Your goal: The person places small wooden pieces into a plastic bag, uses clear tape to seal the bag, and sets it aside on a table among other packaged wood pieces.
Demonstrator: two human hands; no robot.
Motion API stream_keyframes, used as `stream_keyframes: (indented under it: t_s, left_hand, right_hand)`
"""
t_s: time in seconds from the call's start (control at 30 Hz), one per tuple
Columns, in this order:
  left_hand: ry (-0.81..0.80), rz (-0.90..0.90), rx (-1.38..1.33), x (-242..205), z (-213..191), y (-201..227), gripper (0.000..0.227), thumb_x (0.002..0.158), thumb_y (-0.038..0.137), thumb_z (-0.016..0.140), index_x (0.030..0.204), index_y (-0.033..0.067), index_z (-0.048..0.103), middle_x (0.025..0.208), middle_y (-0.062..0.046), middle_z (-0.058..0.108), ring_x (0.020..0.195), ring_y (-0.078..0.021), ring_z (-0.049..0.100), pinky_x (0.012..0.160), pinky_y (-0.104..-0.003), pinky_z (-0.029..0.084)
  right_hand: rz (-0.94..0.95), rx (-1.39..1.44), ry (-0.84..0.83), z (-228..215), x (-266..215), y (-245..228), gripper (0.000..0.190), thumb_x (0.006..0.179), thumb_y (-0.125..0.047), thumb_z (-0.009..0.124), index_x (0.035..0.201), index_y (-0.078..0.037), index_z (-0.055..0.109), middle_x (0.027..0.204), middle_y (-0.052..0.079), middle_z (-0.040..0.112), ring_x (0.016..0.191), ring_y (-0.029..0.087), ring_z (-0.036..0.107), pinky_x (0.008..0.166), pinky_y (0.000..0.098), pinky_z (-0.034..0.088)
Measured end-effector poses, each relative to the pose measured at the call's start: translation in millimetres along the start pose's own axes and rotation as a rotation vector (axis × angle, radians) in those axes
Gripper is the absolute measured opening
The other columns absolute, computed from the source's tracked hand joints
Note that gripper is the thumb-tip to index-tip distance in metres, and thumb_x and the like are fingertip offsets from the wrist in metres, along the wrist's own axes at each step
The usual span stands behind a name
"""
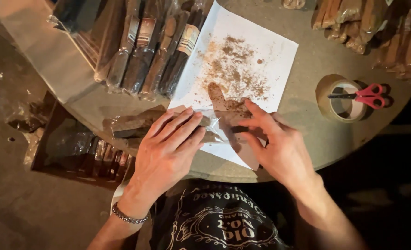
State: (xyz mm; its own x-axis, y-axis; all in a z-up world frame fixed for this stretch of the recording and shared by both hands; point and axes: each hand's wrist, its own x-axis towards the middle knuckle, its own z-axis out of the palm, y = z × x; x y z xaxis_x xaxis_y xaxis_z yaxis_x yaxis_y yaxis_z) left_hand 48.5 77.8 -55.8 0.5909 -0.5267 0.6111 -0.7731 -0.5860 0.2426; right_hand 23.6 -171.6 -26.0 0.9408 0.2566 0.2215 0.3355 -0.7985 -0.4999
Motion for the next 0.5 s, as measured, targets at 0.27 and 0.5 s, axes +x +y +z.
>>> stream_keyframes:
  t_s: [0.27,0.5]
  left_hand:
    - [-0.021,-0.003,-0.015,-1.9,0.5,-0.9,0.015,0.095,0.009,0.078,0.108,0.0023,0.078,0.130,-0.015,0.070,0.125,-0.0315,0.065,0.115,-0.046,0.045]
    - [-0.063,-0.035,-0.033,-3.3,-0.6,-1.8,0.031,0.094,0.014,0.080,0.119,-0.0015,0.072,0.133,-0.015,0.068,0.124,-0.0297,0.065,0.115,-0.046,0.045]
  right_hand:
    - [-0.025,-0.033,0.007,15.7,3.2,0.1,0.063,0.092,0.002,0.075,0.148,0.007,0.046,0.104,0.006,0.081,0.051,0.011,0.066,0.047,0.0257,0.061]
    - [0.078,0.060,-0.024,33.1,3.9,-9.6,0.069,0.091,0.000,0.071,0.154,-0.008,0.044,0.111,-0.004,0.081,0.041,0.007,0.050,0.039,0.0250,0.052]
